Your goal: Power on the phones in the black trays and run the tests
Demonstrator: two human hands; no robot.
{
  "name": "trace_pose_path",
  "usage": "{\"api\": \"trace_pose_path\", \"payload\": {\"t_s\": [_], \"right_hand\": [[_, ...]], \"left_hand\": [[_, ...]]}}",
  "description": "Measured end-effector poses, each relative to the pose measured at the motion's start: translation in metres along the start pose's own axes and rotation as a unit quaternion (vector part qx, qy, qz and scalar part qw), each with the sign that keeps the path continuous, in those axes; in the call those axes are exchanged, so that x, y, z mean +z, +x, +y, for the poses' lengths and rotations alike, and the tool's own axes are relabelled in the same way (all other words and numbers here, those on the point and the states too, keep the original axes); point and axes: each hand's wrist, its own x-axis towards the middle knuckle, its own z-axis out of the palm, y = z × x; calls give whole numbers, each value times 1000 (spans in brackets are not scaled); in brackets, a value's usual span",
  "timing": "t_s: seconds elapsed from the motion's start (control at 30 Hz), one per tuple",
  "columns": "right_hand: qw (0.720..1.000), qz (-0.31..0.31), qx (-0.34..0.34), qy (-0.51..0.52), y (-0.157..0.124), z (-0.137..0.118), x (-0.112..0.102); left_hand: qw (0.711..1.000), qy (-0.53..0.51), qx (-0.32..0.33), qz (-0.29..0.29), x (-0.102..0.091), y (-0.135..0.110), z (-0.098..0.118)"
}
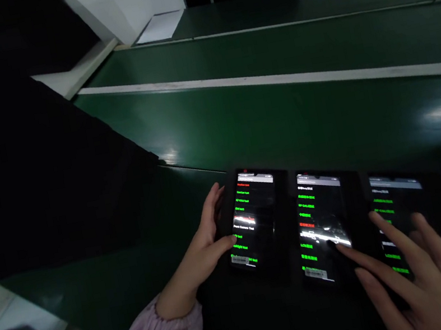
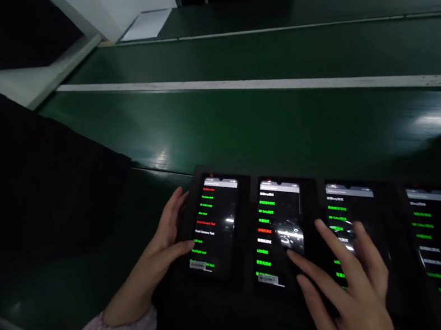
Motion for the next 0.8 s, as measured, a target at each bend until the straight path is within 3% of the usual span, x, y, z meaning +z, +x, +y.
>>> {"api": "trace_pose_path", "payload": {"t_s": [0.1,0.2,0.33,0.57,0.8], "right_hand": [[1000,1,16,24,-5,1,-1],[999,10,38,37,-7,-1,-2],[997,28,29,60,-1,-6,-1],[999,15,10,51,5,-12,-8],[983,127,130,15,-22,19,-46]], "left_hand": [[998,37,-11,-50,-5,-4,4],[996,74,-7,-58,-6,-7,6],[995,93,13,-31,-7,-8,4],[999,13,-25,26,-5,-6,6],[993,10,-8,119,-8,-3,9]]}}
